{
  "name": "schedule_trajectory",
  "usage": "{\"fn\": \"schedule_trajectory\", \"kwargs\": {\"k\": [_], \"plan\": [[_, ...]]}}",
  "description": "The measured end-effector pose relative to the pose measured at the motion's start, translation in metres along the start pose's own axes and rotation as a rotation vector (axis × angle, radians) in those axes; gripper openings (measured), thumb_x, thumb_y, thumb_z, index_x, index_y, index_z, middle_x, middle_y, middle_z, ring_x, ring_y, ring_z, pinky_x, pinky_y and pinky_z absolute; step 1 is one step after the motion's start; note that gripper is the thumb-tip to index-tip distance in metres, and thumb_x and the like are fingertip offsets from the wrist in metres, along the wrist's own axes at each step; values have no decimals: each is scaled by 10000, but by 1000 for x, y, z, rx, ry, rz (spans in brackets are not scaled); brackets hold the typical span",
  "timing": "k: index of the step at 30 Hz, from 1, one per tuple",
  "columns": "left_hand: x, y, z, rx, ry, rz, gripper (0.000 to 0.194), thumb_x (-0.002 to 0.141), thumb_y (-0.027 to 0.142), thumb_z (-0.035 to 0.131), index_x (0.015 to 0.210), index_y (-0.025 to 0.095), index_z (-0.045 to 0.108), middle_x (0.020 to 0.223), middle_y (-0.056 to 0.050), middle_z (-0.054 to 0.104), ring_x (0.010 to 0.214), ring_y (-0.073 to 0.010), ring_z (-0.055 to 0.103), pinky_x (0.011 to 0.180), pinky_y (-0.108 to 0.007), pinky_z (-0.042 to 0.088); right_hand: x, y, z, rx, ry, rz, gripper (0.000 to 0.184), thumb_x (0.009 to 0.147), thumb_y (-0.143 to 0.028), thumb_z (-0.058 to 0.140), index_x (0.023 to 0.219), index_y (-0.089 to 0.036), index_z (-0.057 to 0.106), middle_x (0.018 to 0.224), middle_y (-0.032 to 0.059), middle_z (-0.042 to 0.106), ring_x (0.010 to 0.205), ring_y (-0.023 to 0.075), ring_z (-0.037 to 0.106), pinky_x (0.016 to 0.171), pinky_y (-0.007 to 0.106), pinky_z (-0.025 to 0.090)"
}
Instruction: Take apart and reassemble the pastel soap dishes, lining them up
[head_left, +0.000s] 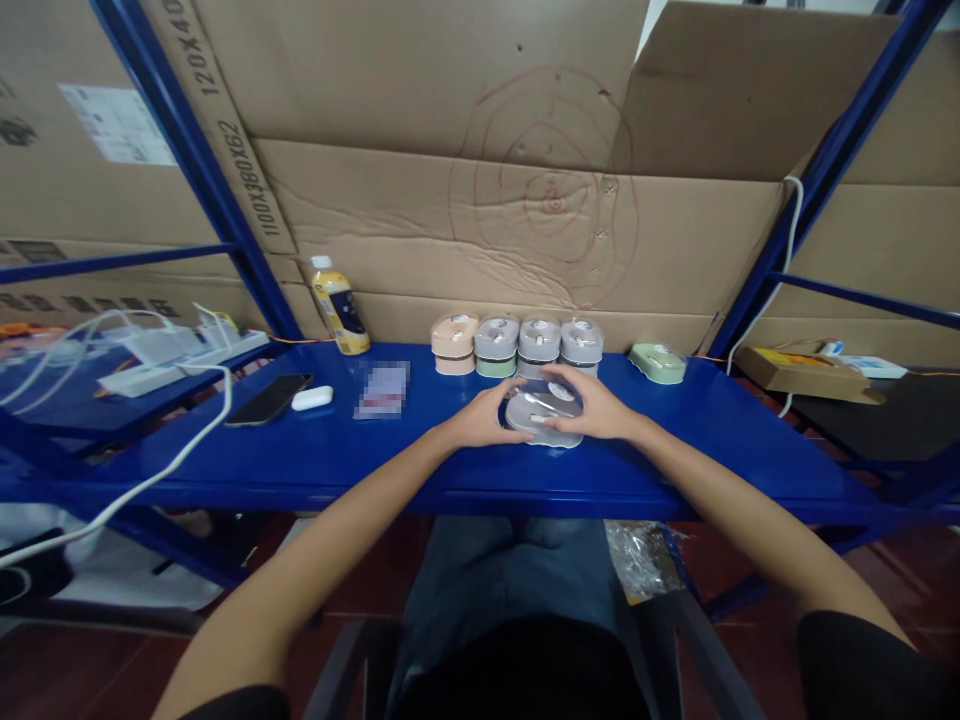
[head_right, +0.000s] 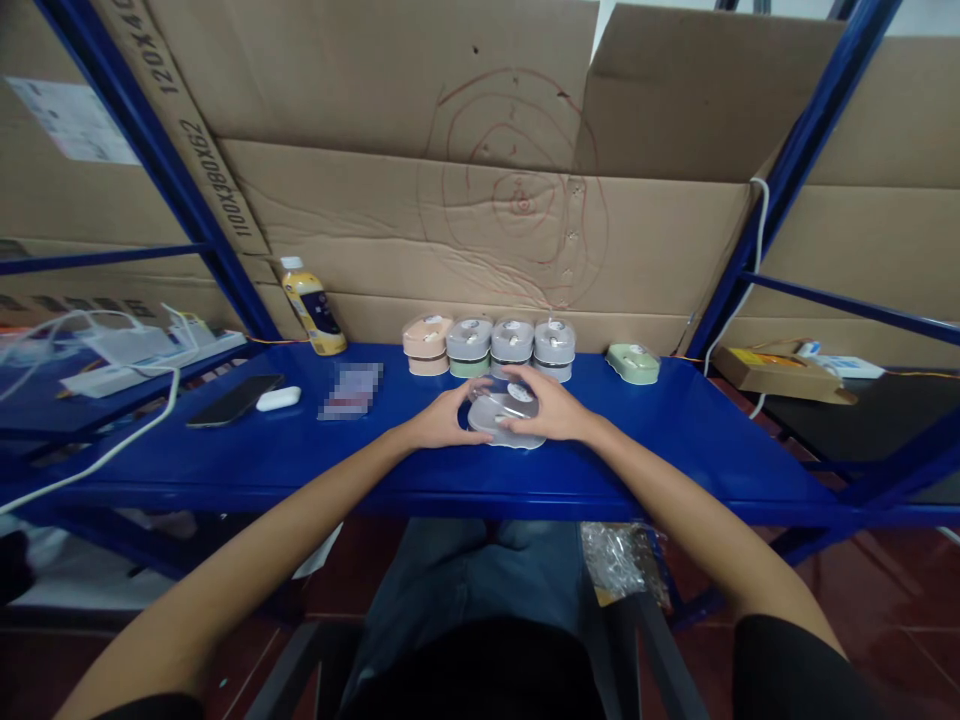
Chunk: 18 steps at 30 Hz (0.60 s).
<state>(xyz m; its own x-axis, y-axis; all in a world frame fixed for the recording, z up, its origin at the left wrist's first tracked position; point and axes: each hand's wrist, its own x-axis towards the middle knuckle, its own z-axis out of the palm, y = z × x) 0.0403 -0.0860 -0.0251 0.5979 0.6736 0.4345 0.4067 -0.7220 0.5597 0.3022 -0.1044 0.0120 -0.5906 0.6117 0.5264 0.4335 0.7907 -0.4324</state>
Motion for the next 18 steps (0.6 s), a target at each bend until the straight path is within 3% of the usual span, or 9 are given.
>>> {"fn": "schedule_trajectory", "kwargs": {"k": [7,13,18], "plan": [[-2,-3,-3,101,-49,28,461,883,537,734,1252,262,759,1354,-113,586,1287,-317,601,1187,-507,441,-10,50,-22,45,52,227,745,805,-494,793,1454,-217,555,1427,144,668,1305,350,647,1137,554,488],[0,-1,-8,75,-30,-36,491,949,623,599,1193,242,789,1375,-132,565,1257,-337,602,1116,-503,503,-14,68,-20,98,117,314,712,802,-505,802,1410,-205,586,1391,133,691,1256,342,671,1109,561,508],[-1,-11,-32,162,135,-72,457,976,582,538,1152,225,762,1234,-118,608,1259,-318,592,1144,-509,463,-15,71,-27,93,40,346,726,801,-489,800,1432,-209,575,1436,136,662,1326,362,631,1156,580,472]]}}
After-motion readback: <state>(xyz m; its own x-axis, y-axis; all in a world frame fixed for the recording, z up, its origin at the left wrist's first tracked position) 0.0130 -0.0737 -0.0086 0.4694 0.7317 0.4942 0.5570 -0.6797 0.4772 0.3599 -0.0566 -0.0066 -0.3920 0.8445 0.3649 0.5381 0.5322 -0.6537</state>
